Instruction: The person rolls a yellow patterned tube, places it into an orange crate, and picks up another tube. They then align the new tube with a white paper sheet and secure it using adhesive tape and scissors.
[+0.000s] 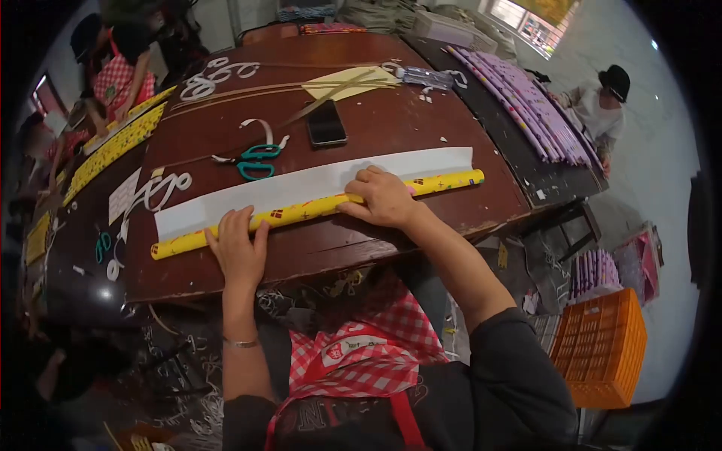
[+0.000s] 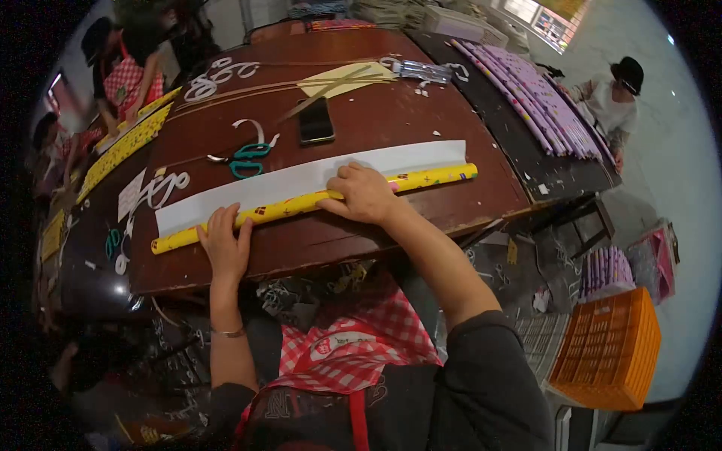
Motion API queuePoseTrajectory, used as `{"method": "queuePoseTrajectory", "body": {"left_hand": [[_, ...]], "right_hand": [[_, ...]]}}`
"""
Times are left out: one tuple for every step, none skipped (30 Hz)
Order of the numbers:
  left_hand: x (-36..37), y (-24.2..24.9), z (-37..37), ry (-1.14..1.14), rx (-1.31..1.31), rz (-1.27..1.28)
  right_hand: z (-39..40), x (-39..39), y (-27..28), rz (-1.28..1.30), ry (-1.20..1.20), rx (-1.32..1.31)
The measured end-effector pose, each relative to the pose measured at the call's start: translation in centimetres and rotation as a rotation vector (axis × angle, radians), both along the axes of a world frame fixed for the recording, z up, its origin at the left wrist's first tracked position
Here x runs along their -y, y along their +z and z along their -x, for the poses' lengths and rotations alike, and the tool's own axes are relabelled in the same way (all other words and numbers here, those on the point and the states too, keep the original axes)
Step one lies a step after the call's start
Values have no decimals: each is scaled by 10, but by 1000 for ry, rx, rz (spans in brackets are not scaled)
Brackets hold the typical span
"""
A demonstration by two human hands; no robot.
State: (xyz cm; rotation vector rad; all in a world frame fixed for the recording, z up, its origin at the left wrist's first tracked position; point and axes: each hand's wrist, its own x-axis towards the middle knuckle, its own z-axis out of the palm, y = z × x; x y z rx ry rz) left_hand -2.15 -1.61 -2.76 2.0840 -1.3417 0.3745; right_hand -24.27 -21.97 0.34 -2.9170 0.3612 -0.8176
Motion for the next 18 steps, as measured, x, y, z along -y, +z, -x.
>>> {"method": "queuePoseTrajectory", "body": {"left_hand": [[0,-3,-1,-1,5,6],[0,-2,0,-6,11,9],[1,2,3,-7,17,43],[0,5,5,28,16,47],[-1,7,5,16,-13,35],[-2,9,5,-4,-38,23],[-4,9,4,-19,-40,67],[-7,9,4,2,-40,70],[-9,10,4,-12,-42,63],[-11,10,5,-27,-43,55],[-12,12,4,-13,-41,54],[-13,13,3,-26,-59,37],[-13,15,2,-39,-78,22],[-13,18,3,-23,-74,24],[-12,21,4,-25,-98,-8],[-12,24,4,-28,-123,-40],[-12,26,4,-14,-118,-39],[-12,26,5,-14,-119,-46]], "right_hand": [[0,-2,1,-17,-17,-11],[1,-3,3,-23,-17,-16],[1,-6,3,-22,18,-18],[0,-8,4,-31,-9,-8],[0,-10,4,-39,-37,3],[2,-15,4,-37,-42,-55],[4,-20,6,-34,-20,-53],[6,-25,8,-41,-16,-49],[8,-27,9,-47,-13,-47],[8,-27,8,-76,-8,-44],[10,-25,11,-76,6,-43],[13,-23,16,-21,42,-94],[15,-21,22,37,78,-145],[17,-18,25,41,94,-140],[19,-17,26,15,103,-54],[22,-15,27,-14,112,33],[25,-14,28,-13,125,38],[29,-12,27,-50,124,17]]}}
